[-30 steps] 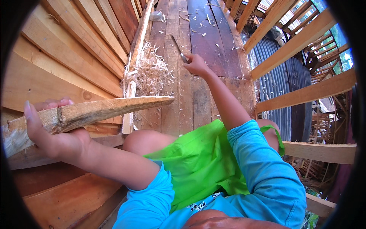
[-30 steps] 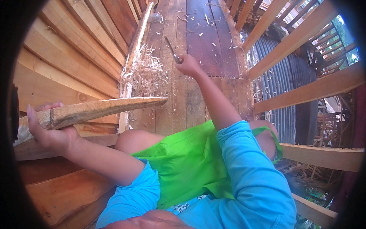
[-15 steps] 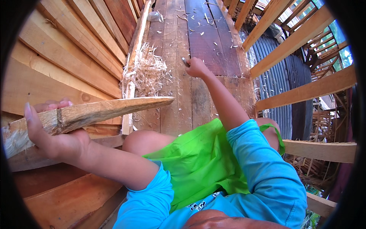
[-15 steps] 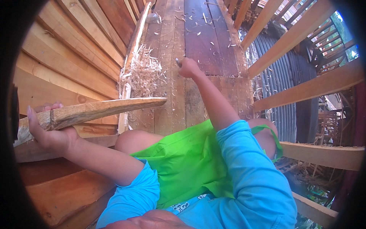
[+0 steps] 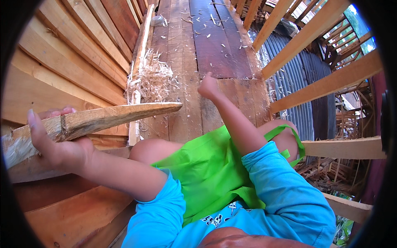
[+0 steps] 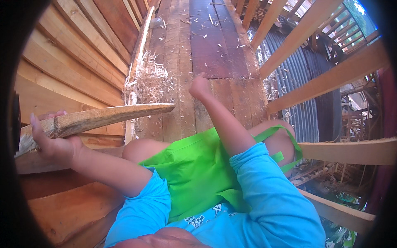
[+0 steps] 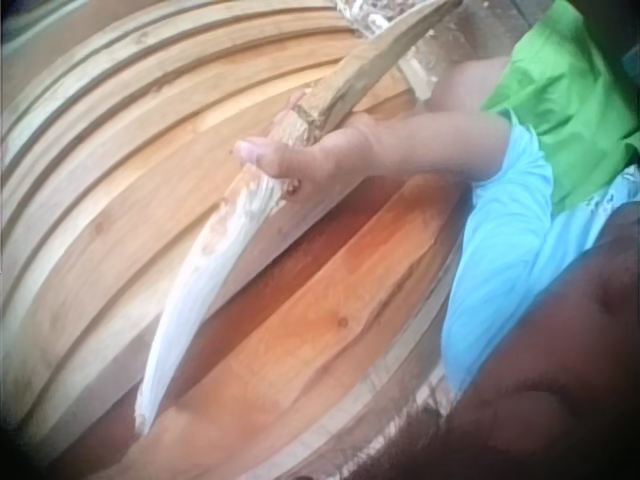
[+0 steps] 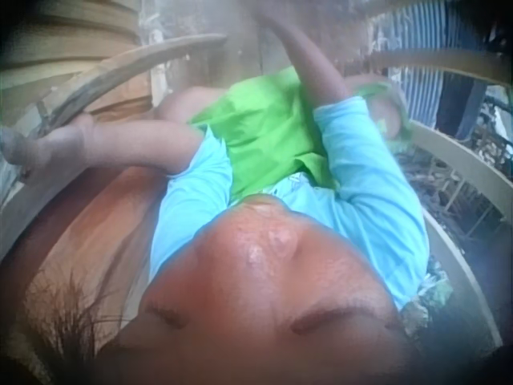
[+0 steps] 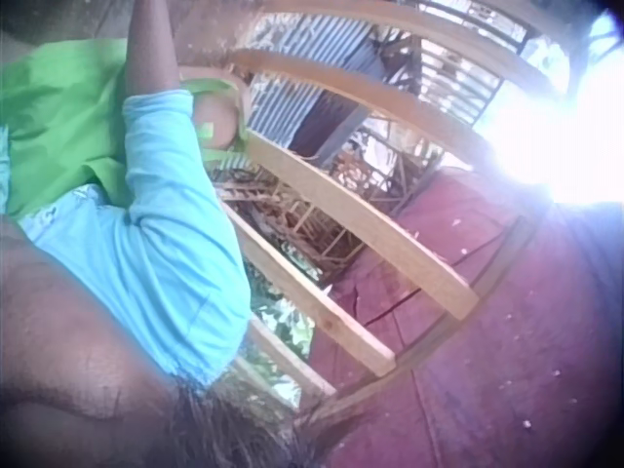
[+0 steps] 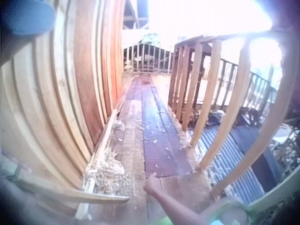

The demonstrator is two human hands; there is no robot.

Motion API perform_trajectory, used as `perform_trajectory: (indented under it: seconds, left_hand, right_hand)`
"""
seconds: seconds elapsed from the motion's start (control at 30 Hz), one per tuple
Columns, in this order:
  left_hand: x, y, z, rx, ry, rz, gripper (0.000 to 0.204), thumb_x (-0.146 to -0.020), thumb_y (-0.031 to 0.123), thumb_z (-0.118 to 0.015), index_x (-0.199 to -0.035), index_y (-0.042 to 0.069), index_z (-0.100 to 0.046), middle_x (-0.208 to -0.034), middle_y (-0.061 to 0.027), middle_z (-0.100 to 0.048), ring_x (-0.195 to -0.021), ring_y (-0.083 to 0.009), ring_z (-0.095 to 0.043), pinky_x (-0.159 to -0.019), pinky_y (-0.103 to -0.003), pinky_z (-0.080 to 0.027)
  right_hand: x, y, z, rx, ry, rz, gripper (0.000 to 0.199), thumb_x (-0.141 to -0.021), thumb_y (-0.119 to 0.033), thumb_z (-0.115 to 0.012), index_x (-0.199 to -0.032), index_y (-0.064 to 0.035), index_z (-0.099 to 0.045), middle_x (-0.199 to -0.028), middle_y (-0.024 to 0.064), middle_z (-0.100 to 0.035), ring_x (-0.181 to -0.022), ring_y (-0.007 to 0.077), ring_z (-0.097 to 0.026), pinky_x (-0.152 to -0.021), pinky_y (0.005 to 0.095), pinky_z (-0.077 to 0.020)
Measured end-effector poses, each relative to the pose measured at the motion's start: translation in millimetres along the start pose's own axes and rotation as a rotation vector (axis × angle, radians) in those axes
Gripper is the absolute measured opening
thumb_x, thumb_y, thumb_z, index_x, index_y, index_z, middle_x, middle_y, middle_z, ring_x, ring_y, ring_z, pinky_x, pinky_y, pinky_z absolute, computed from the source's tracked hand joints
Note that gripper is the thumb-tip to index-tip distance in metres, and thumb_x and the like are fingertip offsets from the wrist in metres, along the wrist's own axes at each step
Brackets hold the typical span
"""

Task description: The person carves a long piece of wood using a knife, removing shavings and shaping the wood. The person holds the wood with the left hand and uses the knife with the right hand to shave off thin layers.

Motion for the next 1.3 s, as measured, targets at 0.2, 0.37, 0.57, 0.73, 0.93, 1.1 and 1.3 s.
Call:
perform_trajectory:
  seconds: [0.2, 0.37, 0.57, 0.73, 0.93, 1.1, 1.3]
  left_hand:
    - [4, 5, -9, 0.061, -0.008, 0.009, 0.030, -0.085, 0.022, -0.068, -0.071, -0.001, -0.056, -0.064, -0.0123, -0.056, -0.058, -0.0241, -0.058, -0.059, -0.034, -0.049]
    - [8, 18, -2, 0.043, 0.022, -0.059, 0.023, -0.082, 0.016, -0.069, -0.078, -0.001, -0.055, -0.060, -0.0095, -0.052, -0.051, -0.0221, -0.054, -0.052, -0.033, -0.048]
    - [10, 16, -13, 0.087, -0.031, -0.038, 0.022, -0.083, 0.016, -0.069, -0.078, -0.001, -0.056, -0.061, -0.0093, -0.052, -0.052, -0.0218, -0.054, -0.053, -0.033, -0.047]
    - [5, 9, -4, 0.032, -0.060, -0.045, 0.024, -0.085, 0.018, -0.067, -0.073, 0.000, -0.055, -0.063, -0.0093, -0.054, -0.057, -0.0226, -0.056, -0.057, -0.034, -0.047]
    - [12, 3, -26, 0.065, -0.104, -0.008, 0.025, -0.085, 0.019, -0.068, -0.075, 0.000, -0.056, -0.064, -0.0092, -0.053, -0.056, -0.0221, -0.056, -0.058, -0.033, -0.047]
    - [13, 2, -20, 0.020, -0.053, -0.014, 0.024, -0.084, 0.018, -0.069, -0.076, 0.000, -0.056, -0.063, -0.0090, -0.053, -0.057, -0.0216, -0.055, -0.059, -0.033, -0.046]
    - [17, 3, -30, 0.029, -0.074, -0.033, 0.023, -0.083, 0.017, -0.069, -0.076, 0.000, -0.054, -0.062, -0.0084, -0.050, -0.053, -0.0206, -0.052, -0.053, -0.033, -0.047]
  right_hand:
    - [2, 68, -23, 0.054, 0.033, 0.025, 0.038, -0.078, -0.012, -0.061, -0.102, 0.0159, -0.058, -0.102, 0.0305, -0.064, -0.101, 0.0404, -0.063, -0.082, 0.0396, -0.0528]
    - [24, 14, 10, -0.025, -0.240, 0.307, 0.033, -0.078, -0.013, -0.060, -0.104, 0.0072, -0.063, -0.103, 0.0236, -0.067, -0.098, 0.0379, -0.065, -0.082, 0.0396, -0.0531]
    - [-28, 107, 44, 0.157, 0.116, -0.135, 0.020, -0.078, -0.011, -0.058, -0.093, -0.0014, -0.068, -0.095, 0.0202, -0.069, -0.092, 0.0316, -0.068, -0.077, 0.0431, -0.0534]
    - [-8, 46, 24, 0.007, -0.331, 0.339, 0.020, -0.082, -0.015, -0.059, -0.078, 0.0043, -0.062, -0.093, 0.0251, -0.067, -0.090, 0.0362, -0.068, -0.077, 0.0459, -0.0531]
    - [-71, 164, 61, 0.120, 0.192, -0.145, 0.020, -0.082, -0.014, -0.057, -0.083, 0.0052, -0.064, -0.090, 0.0269, -0.066, -0.090, 0.0410, -0.065, -0.078, 0.0460, -0.0528]
    - [-35, 58, 34, 0.066, -0.240, 0.463, 0.022, -0.081, -0.013, -0.060, -0.088, 0.0063, -0.066, -0.092, 0.0261, -0.067, -0.089, 0.0401, -0.066, -0.078, 0.0448, -0.0541]
    - [-82, 112, 46, 0.193, 0.005, 0.146, 0.023, -0.082, -0.018, -0.062, -0.090, 0.0028, -0.067, -0.087, 0.0247, -0.067, -0.085, 0.0397, -0.066, -0.076, 0.0466, -0.0531]
Point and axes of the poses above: each hand's wrist, its own x-axis away from the middle knuckle, its own z-axis out of the back of the hand, y = z × x, the point moved 8 cm from there along -x, towards the middle knuckle
